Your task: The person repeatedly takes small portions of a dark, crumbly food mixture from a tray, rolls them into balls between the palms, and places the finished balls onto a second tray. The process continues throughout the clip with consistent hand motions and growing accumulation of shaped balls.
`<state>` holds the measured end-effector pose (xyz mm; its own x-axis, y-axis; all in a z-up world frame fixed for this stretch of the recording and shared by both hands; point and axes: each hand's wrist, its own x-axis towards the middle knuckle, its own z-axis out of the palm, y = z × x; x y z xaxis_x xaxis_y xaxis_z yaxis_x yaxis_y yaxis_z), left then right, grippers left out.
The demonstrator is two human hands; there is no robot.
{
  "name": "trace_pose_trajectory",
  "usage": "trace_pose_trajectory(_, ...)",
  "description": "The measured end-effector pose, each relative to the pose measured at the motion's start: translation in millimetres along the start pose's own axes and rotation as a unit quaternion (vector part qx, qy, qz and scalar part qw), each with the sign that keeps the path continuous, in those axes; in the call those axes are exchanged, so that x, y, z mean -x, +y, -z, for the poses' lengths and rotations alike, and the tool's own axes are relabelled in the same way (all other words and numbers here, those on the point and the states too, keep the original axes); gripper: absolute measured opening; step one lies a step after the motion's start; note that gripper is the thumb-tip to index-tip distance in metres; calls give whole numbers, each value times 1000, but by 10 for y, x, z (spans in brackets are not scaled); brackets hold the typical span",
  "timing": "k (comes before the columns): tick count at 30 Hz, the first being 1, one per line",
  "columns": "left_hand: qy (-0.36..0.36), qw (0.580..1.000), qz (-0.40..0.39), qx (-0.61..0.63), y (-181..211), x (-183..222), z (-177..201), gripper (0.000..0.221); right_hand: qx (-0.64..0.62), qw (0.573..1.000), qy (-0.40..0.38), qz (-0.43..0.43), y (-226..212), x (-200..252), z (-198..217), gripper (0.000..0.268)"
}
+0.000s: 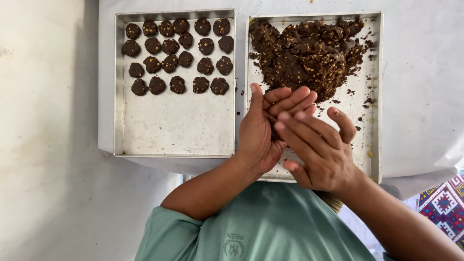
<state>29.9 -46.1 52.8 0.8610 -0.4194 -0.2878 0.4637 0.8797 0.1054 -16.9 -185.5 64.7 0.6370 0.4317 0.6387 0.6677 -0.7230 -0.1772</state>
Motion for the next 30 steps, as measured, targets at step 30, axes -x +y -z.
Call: trace_pose_trajectory(30, -209, 971, -100, -51, 183, 145, -76, 80, -88, 989, -100, 63, -147, 256, -197, 79)
